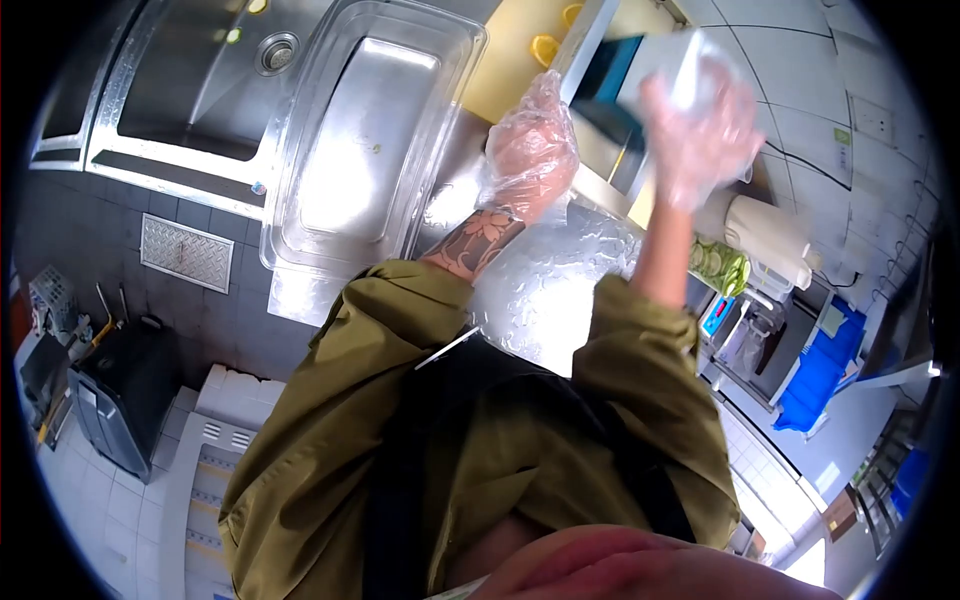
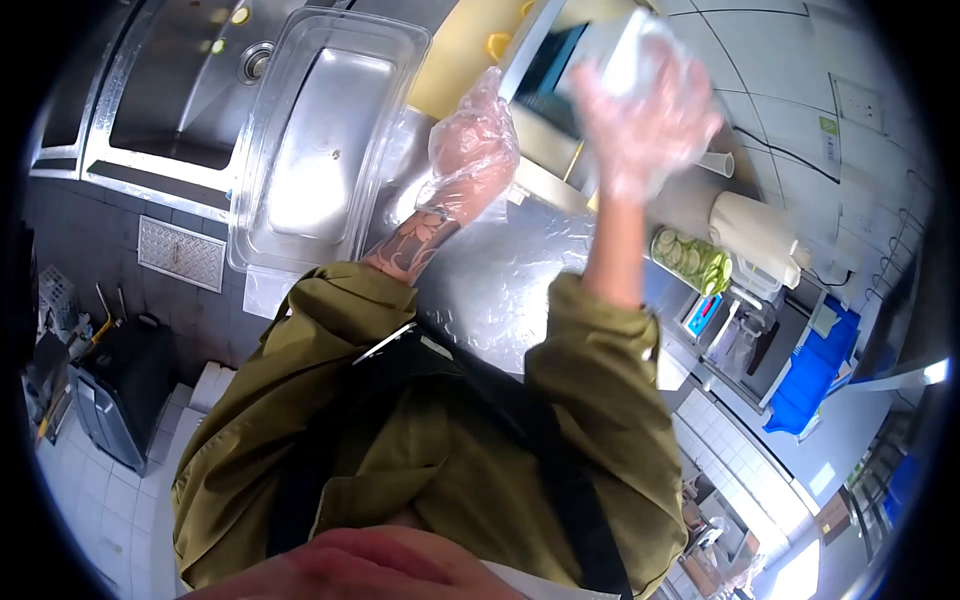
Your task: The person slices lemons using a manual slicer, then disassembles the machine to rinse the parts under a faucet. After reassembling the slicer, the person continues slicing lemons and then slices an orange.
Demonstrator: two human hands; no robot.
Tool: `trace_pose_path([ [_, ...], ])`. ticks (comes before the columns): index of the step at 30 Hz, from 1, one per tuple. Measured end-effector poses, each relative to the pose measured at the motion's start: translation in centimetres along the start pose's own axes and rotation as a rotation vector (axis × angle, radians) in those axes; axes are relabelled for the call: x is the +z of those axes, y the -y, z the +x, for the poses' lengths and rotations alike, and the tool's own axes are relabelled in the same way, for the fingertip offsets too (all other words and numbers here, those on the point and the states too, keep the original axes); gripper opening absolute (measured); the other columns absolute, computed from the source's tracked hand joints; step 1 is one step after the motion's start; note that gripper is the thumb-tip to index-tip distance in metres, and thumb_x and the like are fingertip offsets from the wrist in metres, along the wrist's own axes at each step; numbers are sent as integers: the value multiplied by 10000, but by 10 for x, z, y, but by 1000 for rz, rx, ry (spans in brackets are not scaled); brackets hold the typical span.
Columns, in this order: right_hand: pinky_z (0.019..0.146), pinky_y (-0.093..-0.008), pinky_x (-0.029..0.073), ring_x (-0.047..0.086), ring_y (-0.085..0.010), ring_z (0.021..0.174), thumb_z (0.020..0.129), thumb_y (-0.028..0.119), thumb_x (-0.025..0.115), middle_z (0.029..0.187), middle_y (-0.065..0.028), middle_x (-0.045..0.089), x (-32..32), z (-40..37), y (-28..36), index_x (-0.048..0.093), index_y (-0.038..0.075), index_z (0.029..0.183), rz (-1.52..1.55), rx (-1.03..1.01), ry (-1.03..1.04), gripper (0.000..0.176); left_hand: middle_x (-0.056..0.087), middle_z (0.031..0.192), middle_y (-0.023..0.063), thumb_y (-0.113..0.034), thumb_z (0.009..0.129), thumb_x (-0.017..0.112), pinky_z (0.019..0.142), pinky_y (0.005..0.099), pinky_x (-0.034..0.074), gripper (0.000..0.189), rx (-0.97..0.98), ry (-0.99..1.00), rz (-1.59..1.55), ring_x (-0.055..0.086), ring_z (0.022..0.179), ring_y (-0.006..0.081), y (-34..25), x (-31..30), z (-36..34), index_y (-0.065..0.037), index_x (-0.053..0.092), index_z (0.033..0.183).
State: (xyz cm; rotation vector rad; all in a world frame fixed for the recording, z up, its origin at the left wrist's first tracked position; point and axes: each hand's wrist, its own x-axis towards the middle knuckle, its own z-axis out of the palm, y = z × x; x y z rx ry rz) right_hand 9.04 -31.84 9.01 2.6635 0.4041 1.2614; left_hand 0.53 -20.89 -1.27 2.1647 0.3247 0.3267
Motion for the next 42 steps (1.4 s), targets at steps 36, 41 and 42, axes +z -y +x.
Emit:
trace_pose_path([
  [36,703,-370,465,661,-186,838,596,534,753,967,-3,664,14,10,-9,677,194,941,25,-165,-30,490,688,979,173,-158,922,535,710,422,555,415,13,-23,1,694,793,342,-1,2,2,-5,501,1306],
  [41,747,-294,483,673,-180,797,587,453,794,971,0,691,-43,-8,2,694,190,948,238,-135,84,458,683,1013,184,-146,922,539,754,418,550,395,-26,-17,-6,690,838,341,-2,0,5,-1,513,1288],
  [42,748,-313,489,675,-188,784,595,452,795,947,0,698,-25,-3,-5,694,198,943,249,-112,76,442,682,1017,184,-144,922,540,764,416,549,394,-18,-22,-10,688,849,341,-2,0,3,-1,513,1288],
])
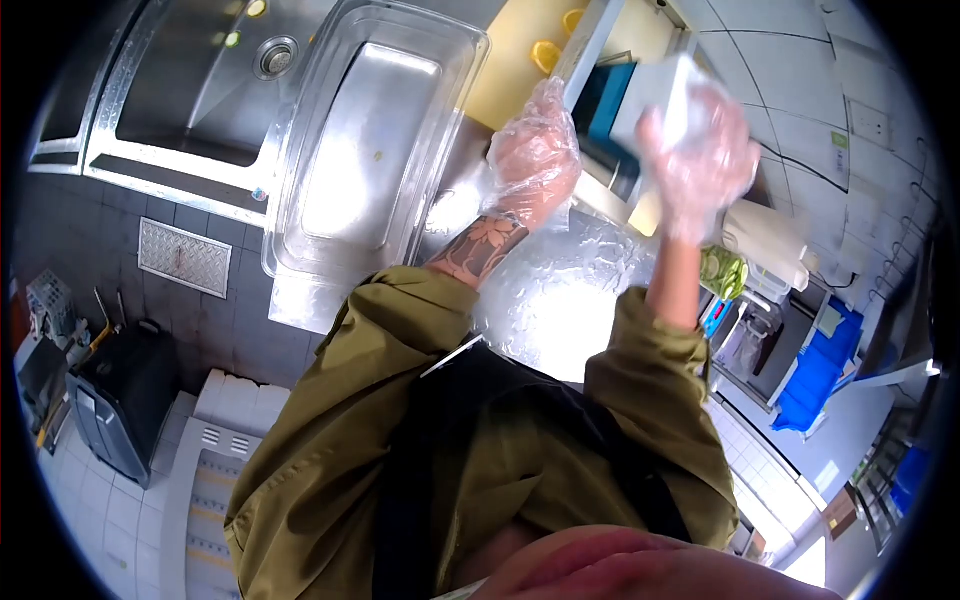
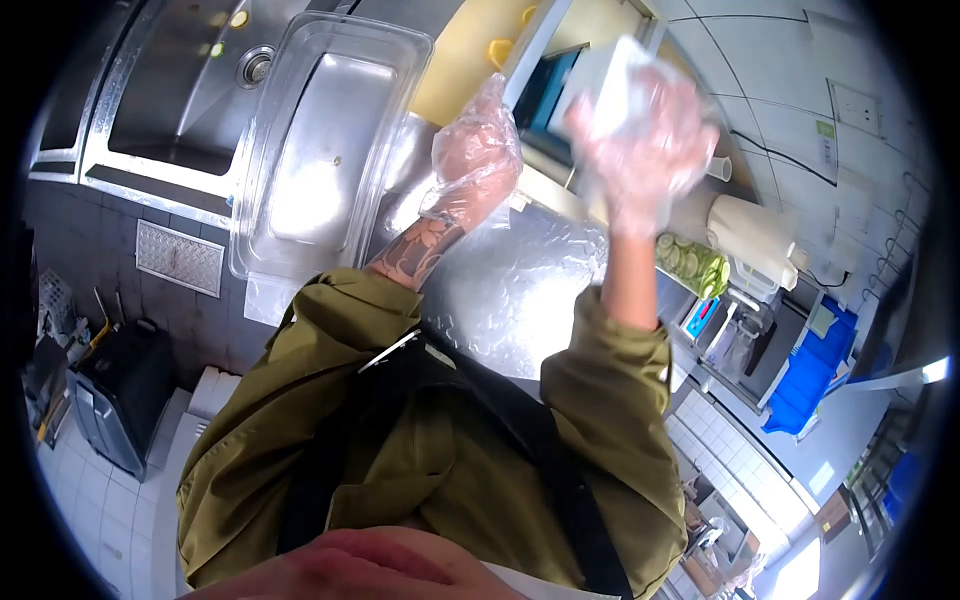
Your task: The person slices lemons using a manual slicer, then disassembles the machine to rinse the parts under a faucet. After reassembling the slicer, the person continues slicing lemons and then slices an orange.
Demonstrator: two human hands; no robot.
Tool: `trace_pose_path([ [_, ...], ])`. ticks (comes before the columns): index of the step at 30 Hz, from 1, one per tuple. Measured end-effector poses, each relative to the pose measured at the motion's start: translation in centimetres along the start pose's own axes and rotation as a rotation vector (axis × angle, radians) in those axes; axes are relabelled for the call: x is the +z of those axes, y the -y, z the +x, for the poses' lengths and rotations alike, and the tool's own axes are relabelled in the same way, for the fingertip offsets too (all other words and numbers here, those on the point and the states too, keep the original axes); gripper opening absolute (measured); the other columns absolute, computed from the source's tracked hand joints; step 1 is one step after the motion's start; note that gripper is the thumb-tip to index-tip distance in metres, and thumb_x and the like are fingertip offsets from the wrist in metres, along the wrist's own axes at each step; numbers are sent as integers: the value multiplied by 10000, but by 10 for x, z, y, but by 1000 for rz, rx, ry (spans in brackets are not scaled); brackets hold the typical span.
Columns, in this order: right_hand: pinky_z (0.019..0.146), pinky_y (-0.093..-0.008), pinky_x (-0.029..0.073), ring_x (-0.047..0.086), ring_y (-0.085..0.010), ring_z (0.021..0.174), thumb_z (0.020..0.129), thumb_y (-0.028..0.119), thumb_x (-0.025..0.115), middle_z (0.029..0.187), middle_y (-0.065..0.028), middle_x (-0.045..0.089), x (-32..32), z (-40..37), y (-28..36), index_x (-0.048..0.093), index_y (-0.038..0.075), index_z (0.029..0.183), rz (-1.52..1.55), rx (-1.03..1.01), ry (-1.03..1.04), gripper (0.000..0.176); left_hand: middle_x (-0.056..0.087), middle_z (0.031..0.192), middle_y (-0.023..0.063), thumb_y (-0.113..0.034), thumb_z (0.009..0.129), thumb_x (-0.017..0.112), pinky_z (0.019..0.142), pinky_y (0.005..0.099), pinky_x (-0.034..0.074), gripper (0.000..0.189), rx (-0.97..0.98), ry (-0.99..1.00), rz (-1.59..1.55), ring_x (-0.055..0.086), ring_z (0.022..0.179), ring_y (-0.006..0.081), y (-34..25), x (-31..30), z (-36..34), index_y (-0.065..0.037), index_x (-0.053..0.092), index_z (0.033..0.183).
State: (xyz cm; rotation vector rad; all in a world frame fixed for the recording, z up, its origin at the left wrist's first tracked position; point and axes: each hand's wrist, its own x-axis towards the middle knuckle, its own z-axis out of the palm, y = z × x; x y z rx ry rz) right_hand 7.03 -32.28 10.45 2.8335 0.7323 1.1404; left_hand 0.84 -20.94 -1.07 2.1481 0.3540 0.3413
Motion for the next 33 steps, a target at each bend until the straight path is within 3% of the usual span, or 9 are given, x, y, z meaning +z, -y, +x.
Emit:
trace_pose_path([
  [4,779,-392,512,695,-264,851,664,627,691,957,-51,712,72,75,-40,697,230,1011,-262,273,185,527,684,1026,166,-153,923,534,790,414,540,415,31,-25,-29,683,890,337,2,2,-1,-15,498,1314],
  [5,998,-451,414,565,-342,1131,796,521,623,1186,-180,614,72,107,-31,588,70,1227,-336,316,528,624,684,1027,167,-154,924,532,789,415,541,417,40,-26,-16,683,885,337,3,3,0,-15,495,1316],
  [8,986,-452,426,581,-349,1110,789,515,631,1172,-187,626,129,115,-89,606,69,1199,-250,99,208,606,684,1027,171,-153,927,525,780,419,543,419,30,-7,20,687,866,338,4,3,3,-13,490,1320],
  [14,720,-380,481,652,-223,752,578,582,756,884,-6,654,52,29,-36,700,202,935,-210,-116,-152,525,690,1008,181,-146,929,523,749,425,549,417,21,26,19,692,822,343,1,3,1,-9,489,1321],
  [19,613,-329,435,627,-177,654,573,556,765,931,10,650,-14,-9,4,704,194,945,63,-26,14,523,693,979,167,-165,919,550,740,415,550,443,-1,-21,11,692,804,333,3,5,0,-14,487,1330],
  [24,773,-345,467,669,-208,816,576,569,805,977,-9,699,94,54,-80,672,221,1022,-310,61,72,581,694,870,130,-175,896,580,706,405,546,510,61,-17,53,693,750,309,7,7,-4,-24,454,1366],
  [26,997,-460,420,590,-350,1103,776,540,637,1184,-190,628,110,95,-77,616,64,1170,-259,28,250,618,695,848,124,-170,890,585,690,404,545,529,63,14,96,694,728,297,5,5,-1,-22,442,1377],
  [29,1002,-462,414,581,-353,1114,782,549,628,1212,-194,613,72,137,-35,602,72,1169,-116,394,573,615,692,821,115,-176,889,590,657,397,544,539,70,37,127,691,699,284,6,5,1,-13,437,1379],
  [33,847,-414,458,637,-280,923,688,543,710,1037,-99,666,79,60,-60,650,141,1058,-246,9,127,550,683,927,180,-122,905,530,718,414,555,408,38,87,74,695,797,324,-1,-4,3,30,492,1281],
])
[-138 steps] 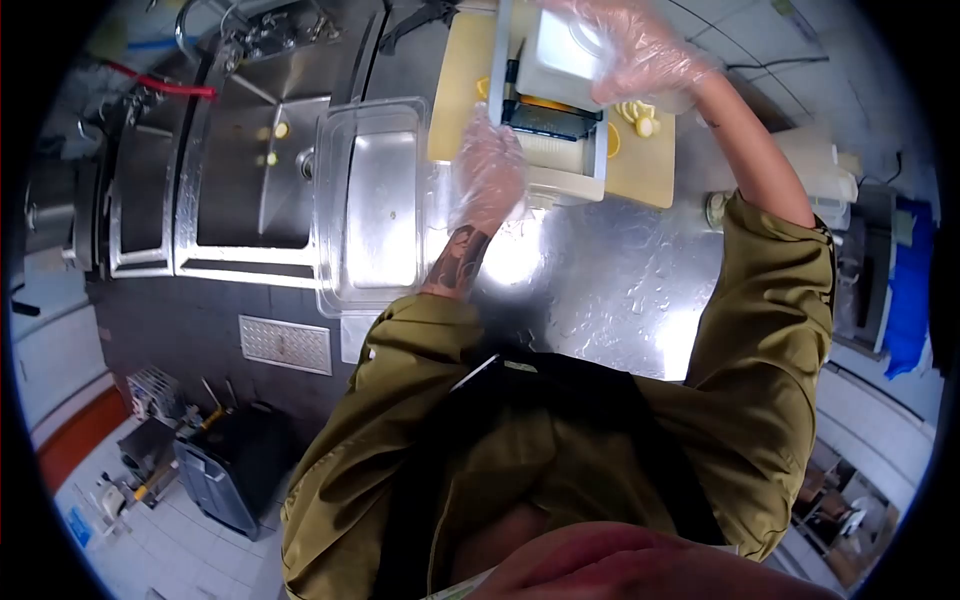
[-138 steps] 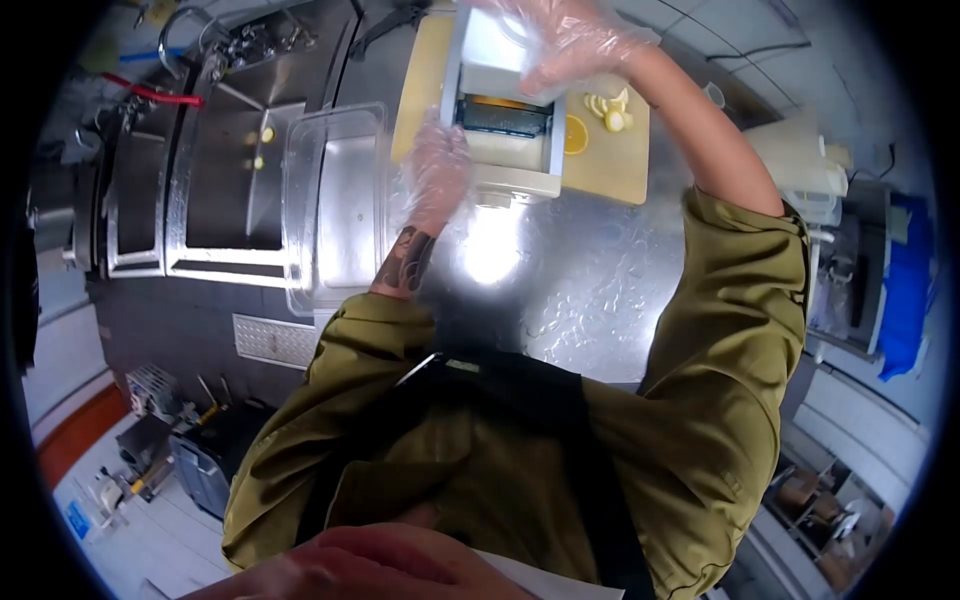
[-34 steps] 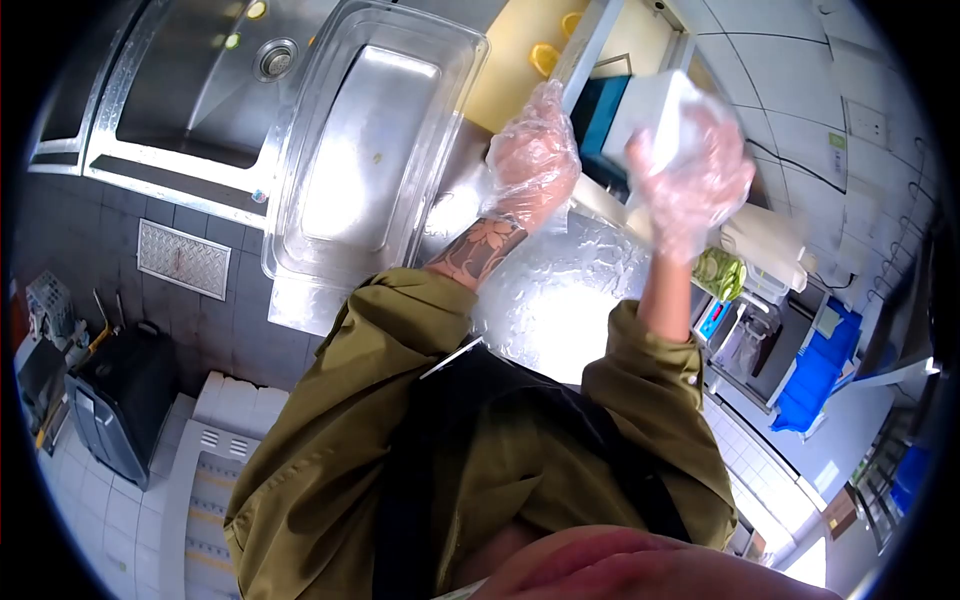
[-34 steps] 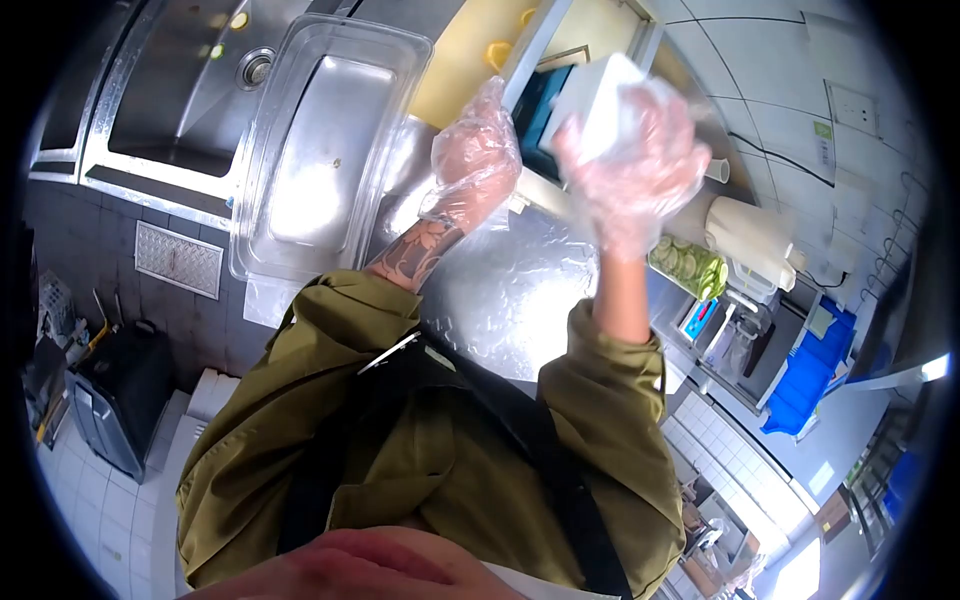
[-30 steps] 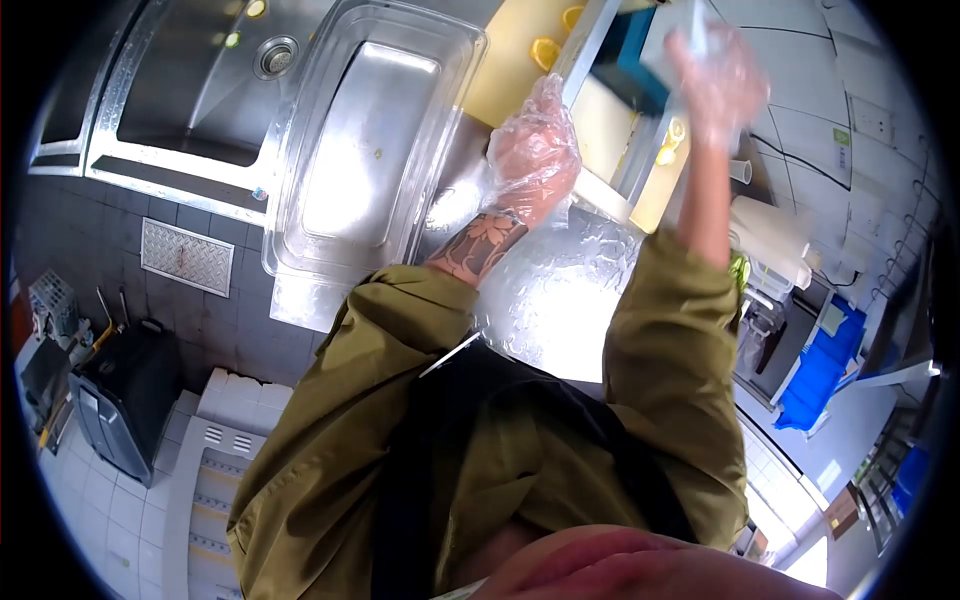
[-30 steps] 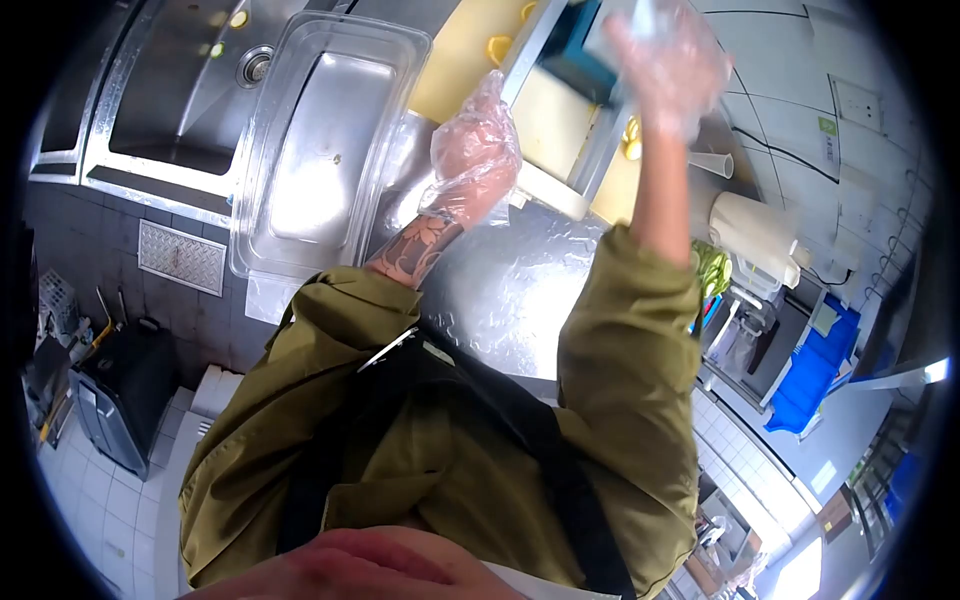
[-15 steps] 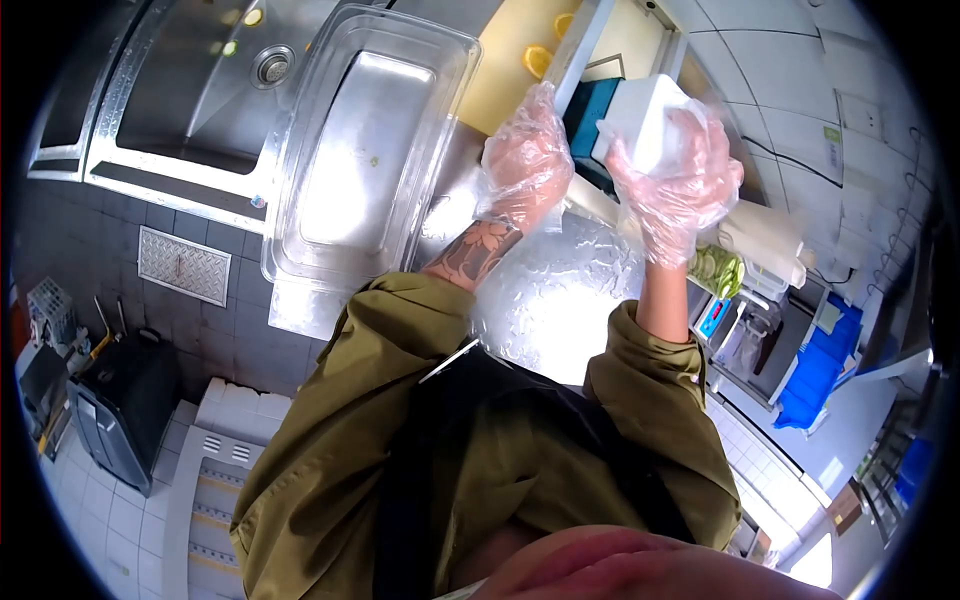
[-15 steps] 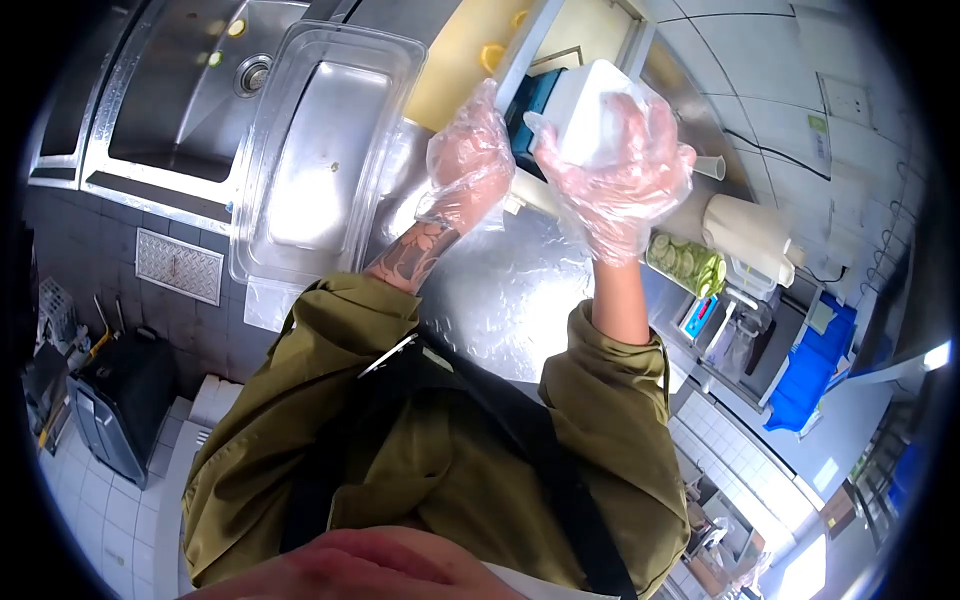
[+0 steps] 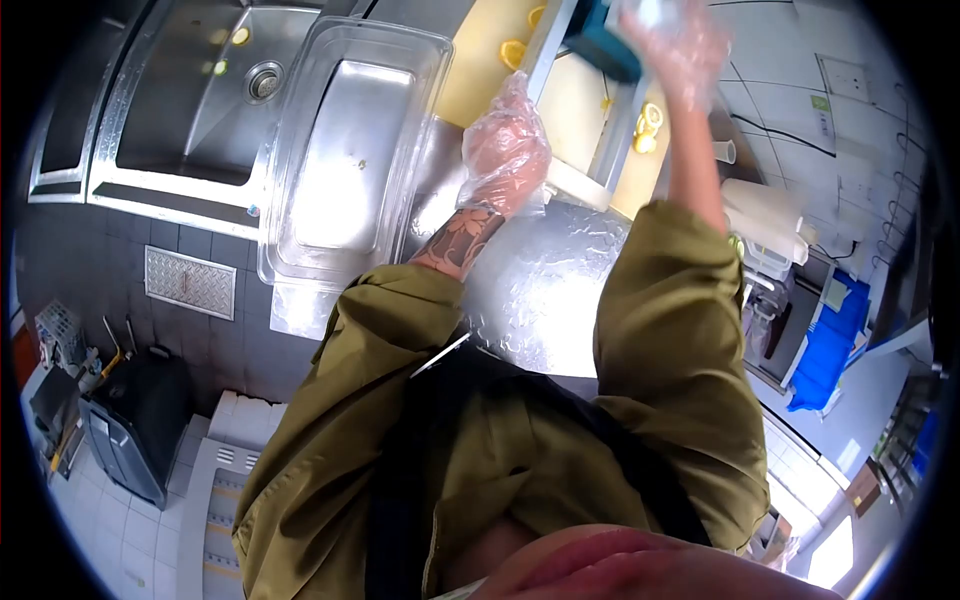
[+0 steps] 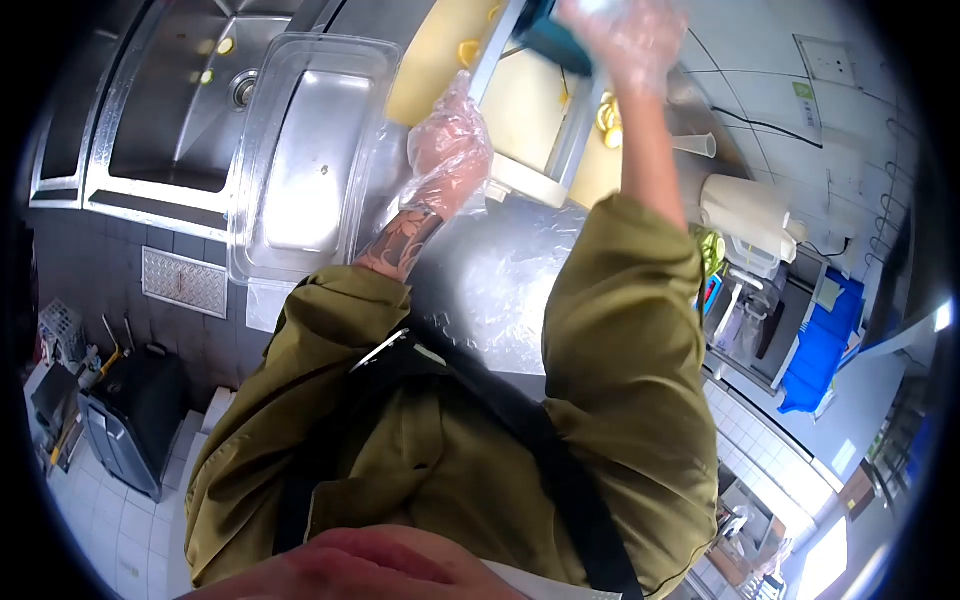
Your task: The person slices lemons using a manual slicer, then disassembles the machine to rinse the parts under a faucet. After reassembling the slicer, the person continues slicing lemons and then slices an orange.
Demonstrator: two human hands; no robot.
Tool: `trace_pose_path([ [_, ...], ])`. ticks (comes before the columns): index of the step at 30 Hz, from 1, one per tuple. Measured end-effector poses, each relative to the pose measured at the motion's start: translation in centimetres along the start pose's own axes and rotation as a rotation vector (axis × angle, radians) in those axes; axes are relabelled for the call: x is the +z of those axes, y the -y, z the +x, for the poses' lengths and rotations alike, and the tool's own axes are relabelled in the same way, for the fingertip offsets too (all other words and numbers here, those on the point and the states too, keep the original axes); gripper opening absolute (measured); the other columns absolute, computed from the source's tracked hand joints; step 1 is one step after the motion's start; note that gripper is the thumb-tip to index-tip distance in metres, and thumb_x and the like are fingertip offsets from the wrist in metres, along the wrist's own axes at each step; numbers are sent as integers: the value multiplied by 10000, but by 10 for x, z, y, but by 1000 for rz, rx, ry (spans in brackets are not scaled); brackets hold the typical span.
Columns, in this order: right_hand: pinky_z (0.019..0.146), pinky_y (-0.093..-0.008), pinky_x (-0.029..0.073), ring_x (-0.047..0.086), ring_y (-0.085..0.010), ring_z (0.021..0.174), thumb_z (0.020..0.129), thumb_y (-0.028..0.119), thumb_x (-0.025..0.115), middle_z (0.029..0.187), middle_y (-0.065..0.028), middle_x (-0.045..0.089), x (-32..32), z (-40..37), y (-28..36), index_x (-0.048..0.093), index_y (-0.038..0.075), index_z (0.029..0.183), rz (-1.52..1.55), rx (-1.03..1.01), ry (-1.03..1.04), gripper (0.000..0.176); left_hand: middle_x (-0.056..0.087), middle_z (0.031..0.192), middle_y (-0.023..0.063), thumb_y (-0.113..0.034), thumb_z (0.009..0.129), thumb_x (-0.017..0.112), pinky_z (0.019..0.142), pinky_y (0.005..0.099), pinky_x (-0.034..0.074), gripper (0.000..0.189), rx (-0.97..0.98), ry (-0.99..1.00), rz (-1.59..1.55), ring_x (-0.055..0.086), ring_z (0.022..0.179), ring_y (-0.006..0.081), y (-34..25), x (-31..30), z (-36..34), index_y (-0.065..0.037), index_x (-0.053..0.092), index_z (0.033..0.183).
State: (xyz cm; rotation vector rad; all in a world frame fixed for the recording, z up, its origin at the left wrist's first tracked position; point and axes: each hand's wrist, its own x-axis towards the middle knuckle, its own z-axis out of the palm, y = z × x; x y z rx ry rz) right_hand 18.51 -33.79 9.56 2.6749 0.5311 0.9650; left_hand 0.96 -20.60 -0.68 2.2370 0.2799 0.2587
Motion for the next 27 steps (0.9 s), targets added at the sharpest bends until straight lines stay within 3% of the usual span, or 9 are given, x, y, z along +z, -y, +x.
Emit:
trace_pose_path([
  [6,702,-308,457,660,-182,758,591,496,812,934,18,679,-114,-88,47,680,173,933,231,-89,-68,488,688,989,173,-136,910,543,721,420,551,418,-7,-72,-15,696,819,324,2,6,-2,-5,500,1305],
  [10,777,-342,492,668,-195,744,591,568,781,907,40,690,-43,-56,16,697,238,971,99,-67,-153,511,670,1013,193,-111,889,545,764,424,545,409,9,-75,-57,682,878,332,2,5,-4,10,492,1276],
  [12,784,-336,496,678,-191,751,596,584,777,874,19,713,16,-11,-16,698,223,994,42,-15,-118,543,656,1033,216,-92,880,532,788,431,542,392,20,-81,-92,670,915,343,2,5,-4,28,495,1251],
  [13,877,-479,480,641,-350,950,807,495,605,1015,-178,662,-11,31,12,653,86,1033,101,138,283,470,659,1031,213,-95,880,533,787,427,542,401,10,-54,-74,671,907,343,2,3,-2,29,492,1259],
  [14,822,-482,497,652,-353,864,813,485,605,900,-172,665,23,40,-12,673,85,941,-16,-208,-10,426,661,1028,210,-97,880,534,785,424,543,410,1,-24,-57,673,899,343,1,1,-1,30,489,1267],
  [18,861,-468,483,629,-347,949,829,481,596,1061,-188,629,5,66,5,639,99,1059,72,147,348,448,671,1012,199,-115,882,537,774,420,547,428,-40,30,-28,680,863,346,-2,-2,0,30,484,1281],
  [21,885,-456,474,605,-351,1009,830,475,596,1115,-202,605,-10,26,10,613,96,1121,-82,-58,230,478,690,977,171,-133,924,515,684,426,554,443,49,-71,22,696,761,315,5,9,-1,11,461,1339],
  [23,784,-353,477,666,-204,774,581,556,795,927,-11,699,-16,-21,2,679,189,992,105,-60,-93,563,690,984,173,-136,922,523,688,424,556,434,32,-63,11,697,769,319,3,7,-1,6,476,1330],
  [27,795,-379,443,630,-221,850,591,509,804,926,-33,653,-94,-79,48,659,129,973,244,-60,-48,558,673,1006,203,-130,914,515,777,441,546,383,-40,-29,-53,680,851,357,-1,1,-1,23,509,1265],
])
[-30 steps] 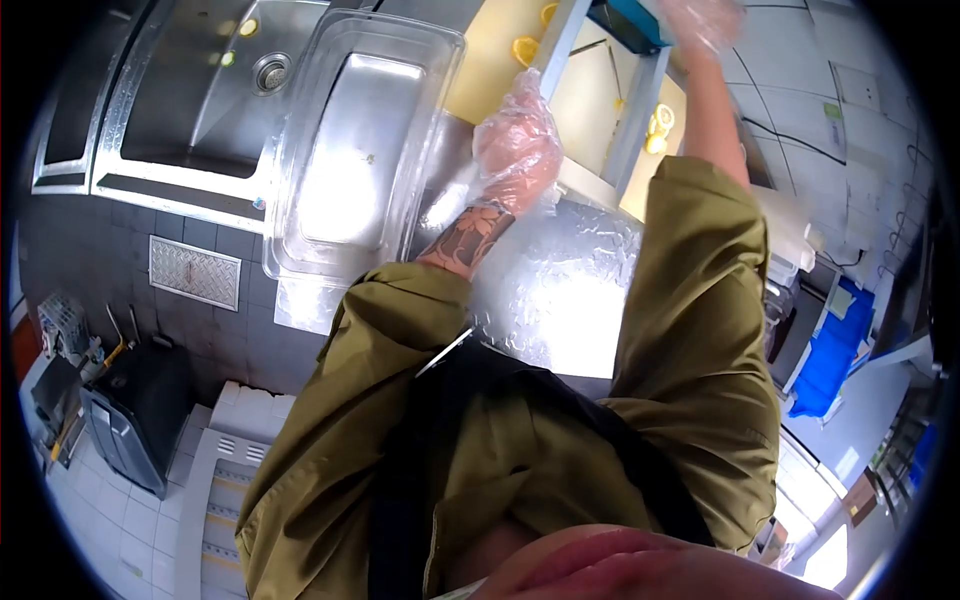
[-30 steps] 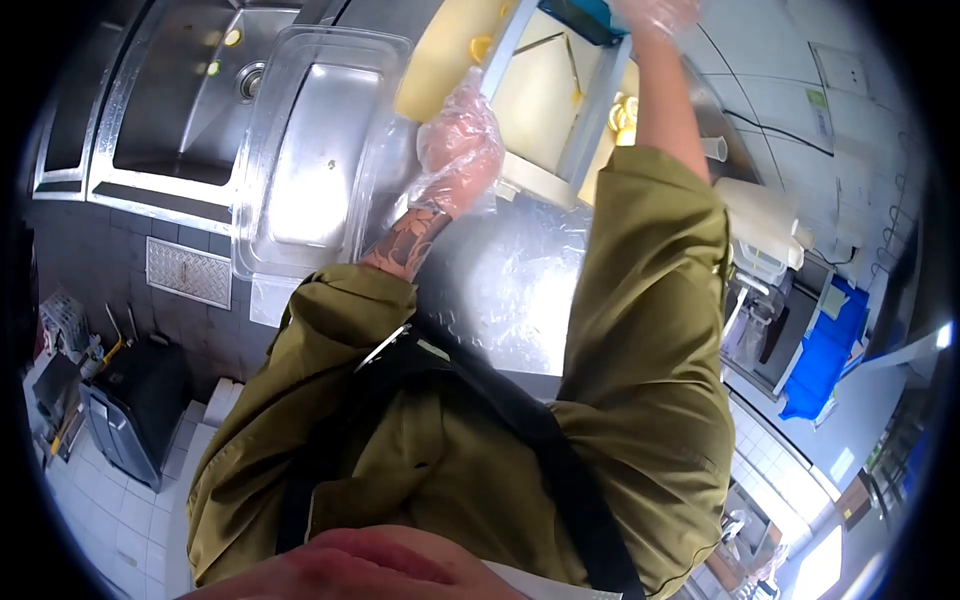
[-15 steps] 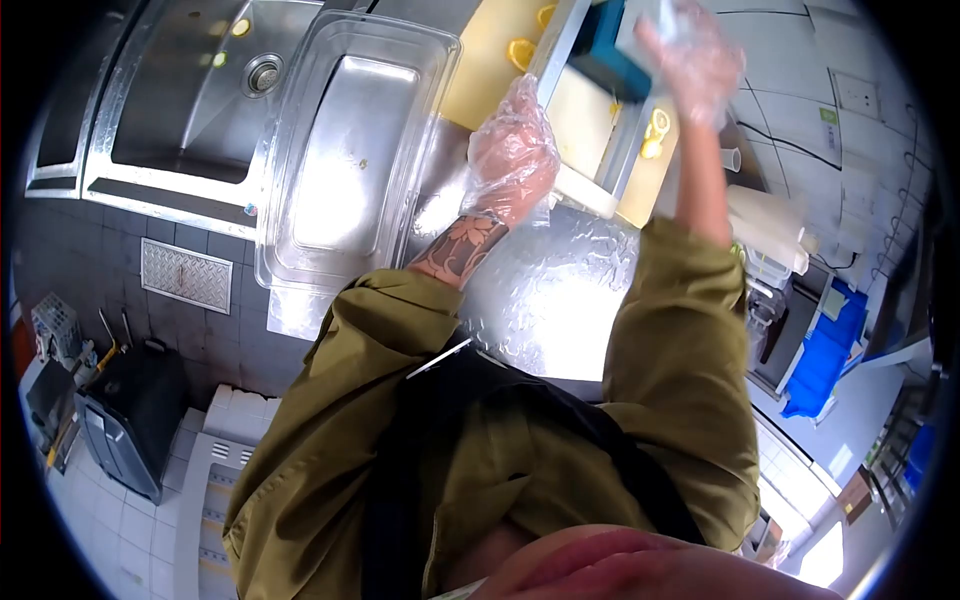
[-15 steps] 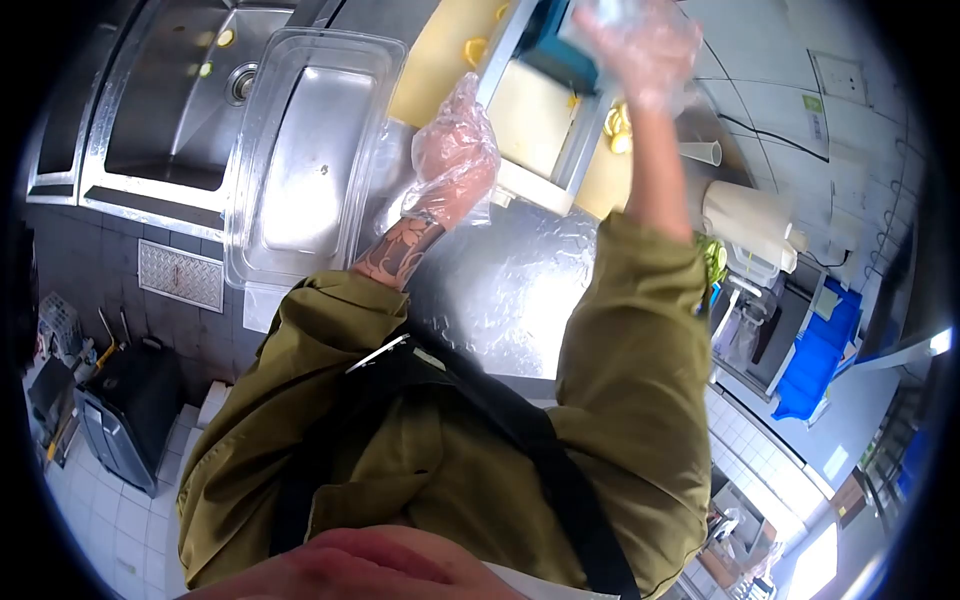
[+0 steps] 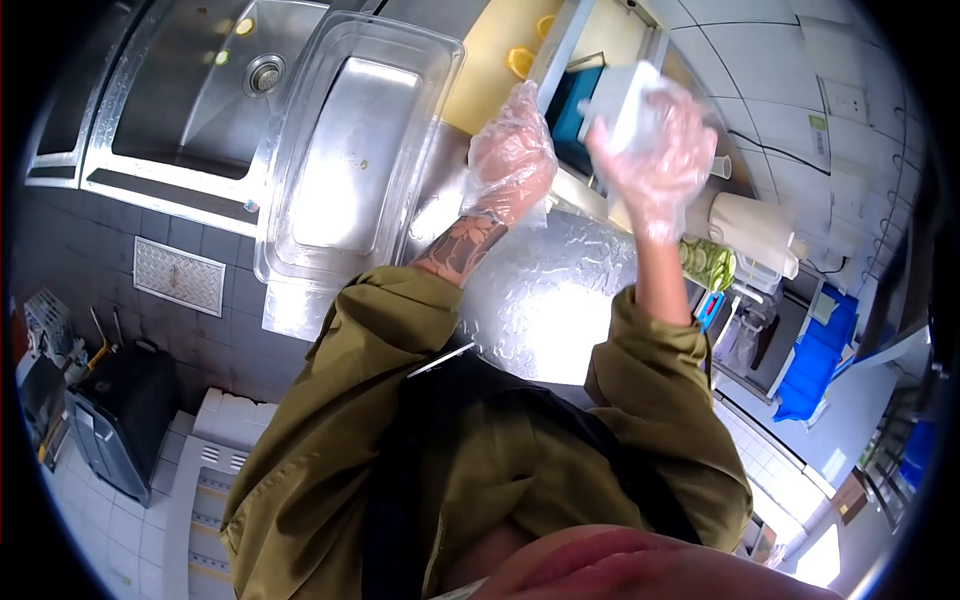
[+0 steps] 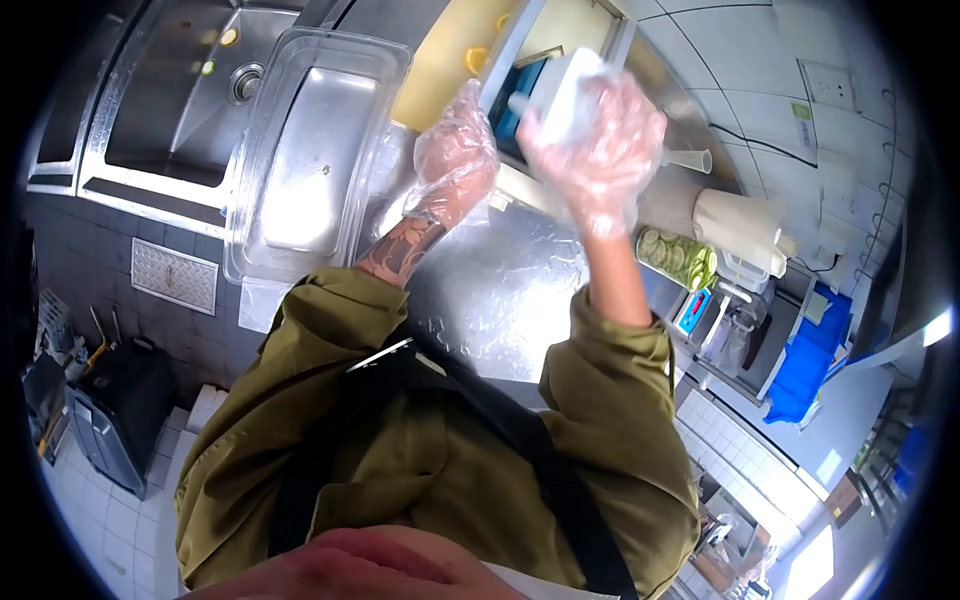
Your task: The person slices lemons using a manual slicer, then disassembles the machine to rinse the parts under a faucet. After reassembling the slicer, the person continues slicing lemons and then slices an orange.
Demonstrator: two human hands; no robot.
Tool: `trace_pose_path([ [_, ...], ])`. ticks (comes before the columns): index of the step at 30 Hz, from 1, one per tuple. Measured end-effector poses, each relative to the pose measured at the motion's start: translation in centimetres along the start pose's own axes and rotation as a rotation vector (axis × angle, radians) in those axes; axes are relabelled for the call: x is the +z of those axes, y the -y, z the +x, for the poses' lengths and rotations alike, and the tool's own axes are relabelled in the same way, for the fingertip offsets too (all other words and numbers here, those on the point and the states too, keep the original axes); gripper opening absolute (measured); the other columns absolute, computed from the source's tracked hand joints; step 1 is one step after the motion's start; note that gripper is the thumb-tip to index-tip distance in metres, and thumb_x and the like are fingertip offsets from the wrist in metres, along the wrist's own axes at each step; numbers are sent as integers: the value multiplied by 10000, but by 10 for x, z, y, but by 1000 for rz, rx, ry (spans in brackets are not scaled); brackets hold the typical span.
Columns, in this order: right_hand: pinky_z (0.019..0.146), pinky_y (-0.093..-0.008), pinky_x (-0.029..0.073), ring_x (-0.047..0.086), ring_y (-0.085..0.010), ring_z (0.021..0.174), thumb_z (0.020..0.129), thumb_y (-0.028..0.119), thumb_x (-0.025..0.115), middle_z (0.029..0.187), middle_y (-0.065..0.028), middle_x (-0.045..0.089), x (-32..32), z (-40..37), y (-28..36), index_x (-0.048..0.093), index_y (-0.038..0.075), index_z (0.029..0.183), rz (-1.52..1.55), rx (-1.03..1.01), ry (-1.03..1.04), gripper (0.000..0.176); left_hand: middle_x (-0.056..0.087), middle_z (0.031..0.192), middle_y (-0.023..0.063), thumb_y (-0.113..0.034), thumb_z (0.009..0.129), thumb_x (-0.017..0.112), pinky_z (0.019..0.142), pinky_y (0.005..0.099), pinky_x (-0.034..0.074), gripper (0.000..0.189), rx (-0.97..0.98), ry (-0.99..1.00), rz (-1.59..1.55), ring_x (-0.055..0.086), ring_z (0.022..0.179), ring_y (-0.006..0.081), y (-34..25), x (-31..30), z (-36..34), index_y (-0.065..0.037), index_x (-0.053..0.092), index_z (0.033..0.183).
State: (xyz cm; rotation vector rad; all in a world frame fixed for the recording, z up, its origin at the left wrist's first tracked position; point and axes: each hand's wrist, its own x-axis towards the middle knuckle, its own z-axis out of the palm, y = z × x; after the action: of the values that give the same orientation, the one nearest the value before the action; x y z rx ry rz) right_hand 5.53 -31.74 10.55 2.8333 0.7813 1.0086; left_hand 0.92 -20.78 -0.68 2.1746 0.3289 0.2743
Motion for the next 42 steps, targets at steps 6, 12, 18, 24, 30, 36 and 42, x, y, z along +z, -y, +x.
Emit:
trace_pose_path([
  [6,799,-377,500,658,-297,794,601,628,733,934,-76,704,65,44,-61,663,200,1026,-216,60,112,607,675,1064,184,-139,898,563,770,396,552,475,60,-29,18,690,888,326,5,4,-4,8,463,1338],
  [12,956,-497,431,553,-353,1104,829,486,579,1207,-174,586,130,124,-104,586,84,1206,-416,47,145,552,667,1081,199,-143,902,533,781,400,553,462,37,2,11,687,905,327,6,2,2,11,464,1333],
  [18,1058,-472,367,486,-369,1230,837,499,571,1309,-181,552,141,86,-118,572,66,1268,-429,17,501,611,681,1028,173,-140,906,545,751,402,554,457,12,14,28,694,850,322,2,4,1,-18,476,1341],
  [24,929,-517,416,520,-380,1052,585,561,741,1091,-213,570,10,5,-6,621,71,1130,-135,101,135,742,671,1059,197,-127,917,509,800,440,542,388,-16,6,-19,680,892,360,0,2,0,9,500,1281],
  [30,841,-432,450,624,-291,863,604,397,758,895,-68,654,69,33,-47,668,133,910,-76,-82,-162,414,674,1051,179,-129,901,543,793,414,547,442,50,-43,-11,682,871,346,5,3,-6,9,478,1317],
  [36,1102,-439,332,420,-339,1326,826,497,585,1417,-168,487,146,128,-113,540,42,1324,-283,156,317,677,690,974,152,-175,906,553,723,403,558,482,26,1,55,698,792,312,3,2,0,-16,464,1352],
  [42,1112,-411,344,473,-332,1284,819,492,600,1362,-153,548,132,93,-98,570,77,1296,-315,16,145,633,698,884,153,-172,920,529,694,418,554,452,-41,78,80,701,736,301,0,1,2,-24,487,1345],
])
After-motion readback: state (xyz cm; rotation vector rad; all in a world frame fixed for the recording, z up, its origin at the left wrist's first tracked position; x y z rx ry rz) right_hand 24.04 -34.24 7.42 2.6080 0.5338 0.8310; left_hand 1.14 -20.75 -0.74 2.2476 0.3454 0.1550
